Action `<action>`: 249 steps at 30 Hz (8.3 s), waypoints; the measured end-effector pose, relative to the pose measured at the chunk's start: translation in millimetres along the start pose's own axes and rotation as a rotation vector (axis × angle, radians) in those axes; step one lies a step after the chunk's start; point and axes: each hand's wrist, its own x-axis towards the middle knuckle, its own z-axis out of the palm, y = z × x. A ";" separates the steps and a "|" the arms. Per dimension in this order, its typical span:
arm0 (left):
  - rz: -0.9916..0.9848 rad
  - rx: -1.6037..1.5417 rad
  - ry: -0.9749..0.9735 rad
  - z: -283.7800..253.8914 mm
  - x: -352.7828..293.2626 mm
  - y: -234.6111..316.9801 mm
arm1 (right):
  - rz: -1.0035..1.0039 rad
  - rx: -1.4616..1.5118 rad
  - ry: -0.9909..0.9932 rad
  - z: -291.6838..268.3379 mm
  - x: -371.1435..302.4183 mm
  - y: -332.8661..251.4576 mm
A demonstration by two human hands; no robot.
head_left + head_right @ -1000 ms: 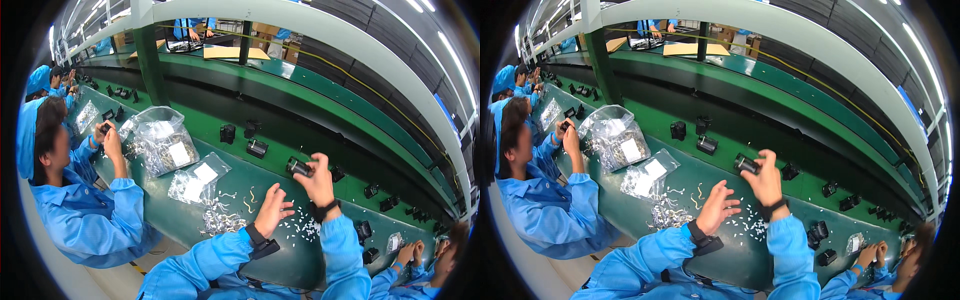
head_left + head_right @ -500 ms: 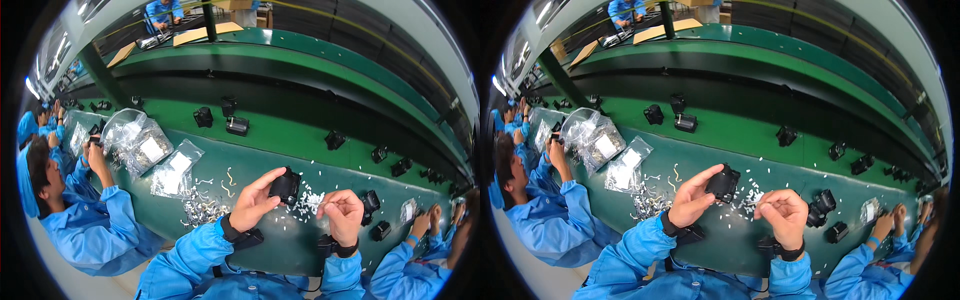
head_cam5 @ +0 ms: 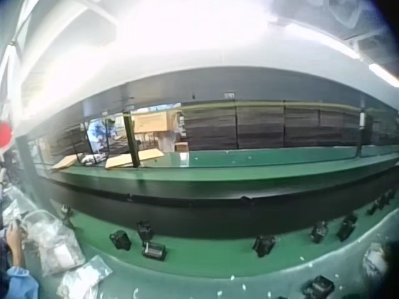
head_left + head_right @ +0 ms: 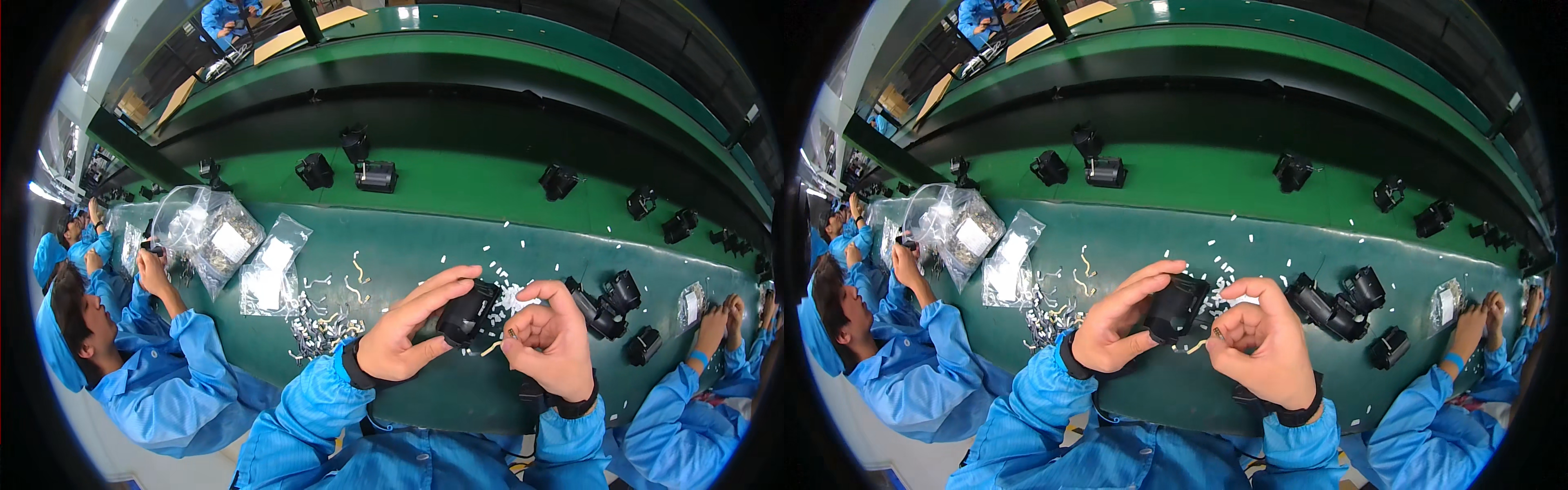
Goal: Manually assembling small plastic electronic or mechanical housing components by inserting tiny white pins or connectors.
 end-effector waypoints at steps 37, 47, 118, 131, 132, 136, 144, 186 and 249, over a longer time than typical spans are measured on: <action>-0.076 0.369 -0.190 -9.6 5.4 10.1 | 0.195 0.080 -0.068 -5.7 6.9 0.6; -0.208 0.315 -0.086 -8.5 3.5 10.2 | 0.069 0.145 -0.006 4.9 7.7 7.0; -0.202 0.326 -0.139 -4.5 0.2 8.4 | 0.102 0.176 -0.250 6.0 13.1 26.4; -0.082 0.309 -0.133 -2.1 -2.1 -2.0 | 0.129 0.242 -0.306 9.4 10.2 24.8; -0.064 0.291 -0.127 -3.4 -2.7 -3.4 | 0.124 0.255 -0.319 9.0 9.6 26.3; -0.090 0.319 -0.127 0.0 -4.9 -2.4 | 0.136 0.220 -0.229 12.9 8.2 26.9; -0.129 0.255 -0.159 0.9 -5.5 2.5 | 0.116 0.165 -0.159 14.0 4.9 20.1; -0.071 0.430 -0.009 1.4 -3.9 2.3 | 0.119 0.213 -0.206 19.7 5.2 23.7; 0.087 0.586 0.138 4.7 -3.4 6.6 | -0.662 -0.657 0.133 38.4 14.4 36.6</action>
